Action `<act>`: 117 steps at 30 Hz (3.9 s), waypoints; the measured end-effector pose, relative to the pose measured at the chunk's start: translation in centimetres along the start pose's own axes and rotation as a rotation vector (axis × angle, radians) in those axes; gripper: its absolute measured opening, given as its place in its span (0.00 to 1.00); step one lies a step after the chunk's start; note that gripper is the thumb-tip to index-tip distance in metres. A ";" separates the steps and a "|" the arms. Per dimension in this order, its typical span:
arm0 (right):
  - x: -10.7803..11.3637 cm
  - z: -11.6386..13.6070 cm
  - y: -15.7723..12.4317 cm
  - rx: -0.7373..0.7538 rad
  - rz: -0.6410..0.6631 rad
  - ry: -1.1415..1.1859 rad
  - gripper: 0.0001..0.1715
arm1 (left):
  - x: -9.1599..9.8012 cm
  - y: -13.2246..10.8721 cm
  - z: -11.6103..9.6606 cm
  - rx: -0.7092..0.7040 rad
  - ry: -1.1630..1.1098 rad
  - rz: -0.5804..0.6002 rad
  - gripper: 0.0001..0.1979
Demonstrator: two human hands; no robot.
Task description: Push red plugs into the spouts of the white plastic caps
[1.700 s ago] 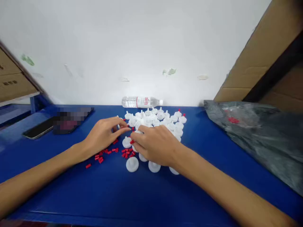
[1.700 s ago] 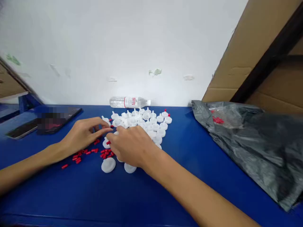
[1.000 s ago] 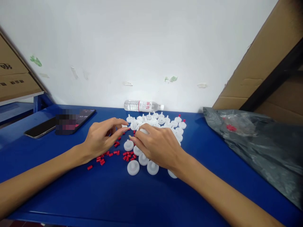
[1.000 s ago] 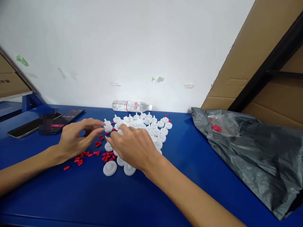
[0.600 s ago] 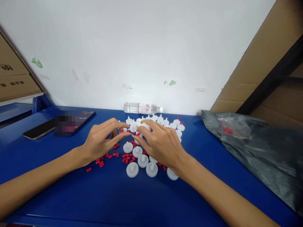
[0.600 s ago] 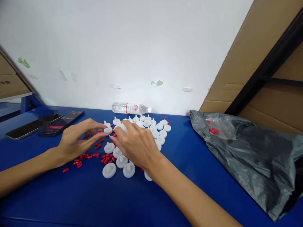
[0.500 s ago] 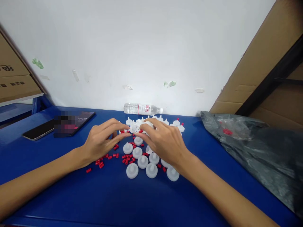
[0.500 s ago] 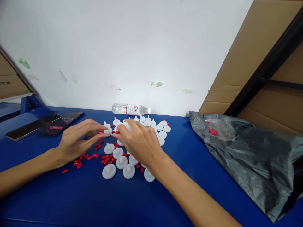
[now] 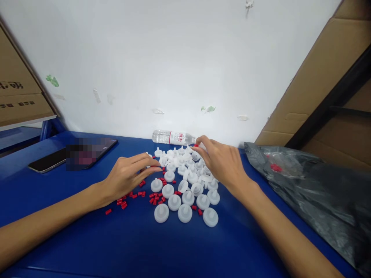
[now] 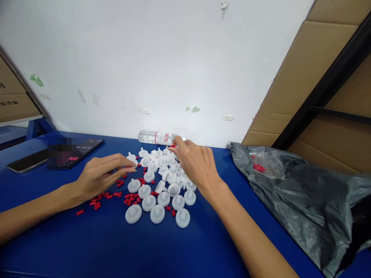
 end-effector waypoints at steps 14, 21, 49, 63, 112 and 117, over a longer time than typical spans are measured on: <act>1.1 -7.6 -0.7 -0.359 0.160 -0.012 0.20 | -0.3 -0.2 0.2 0.014 0.003 0.030 0.08; -0.4 -12.1 -1.6 -0.405 0.537 0.137 0.15 | -0.5 -0.6 0.4 0.012 -0.048 0.056 0.06; -1.9 -9.3 -1.1 -0.113 0.533 0.492 0.13 | -0.4 -0.5 0.1 0.002 -0.076 0.080 0.08; 0.7 -3.9 -0.9 0.090 -0.031 0.388 0.05 | -0.2 -0.3 -0.4 -0.025 -0.052 0.009 0.06; -0.6 5.5 -3.4 0.575 -0.305 0.318 0.17 | 0.0 -0.5 -1.9 -0.126 0.002 -0.057 0.07; -0.4 5.5 -3.3 0.574 -0.315 0.328 0.16 | 0.0 -0.6 -1.8 -0.144 -0.016 -0.080 0.13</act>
Point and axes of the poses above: each hand's wrist, its own y-axis towards the middle knuckle, its own x-axis out of the back of the hand, z = x × y, the point moved 2 cm from there along y, towards the middle knuckle, and after that the axes turned 2 degrees about -x, right-handed, at the moved point
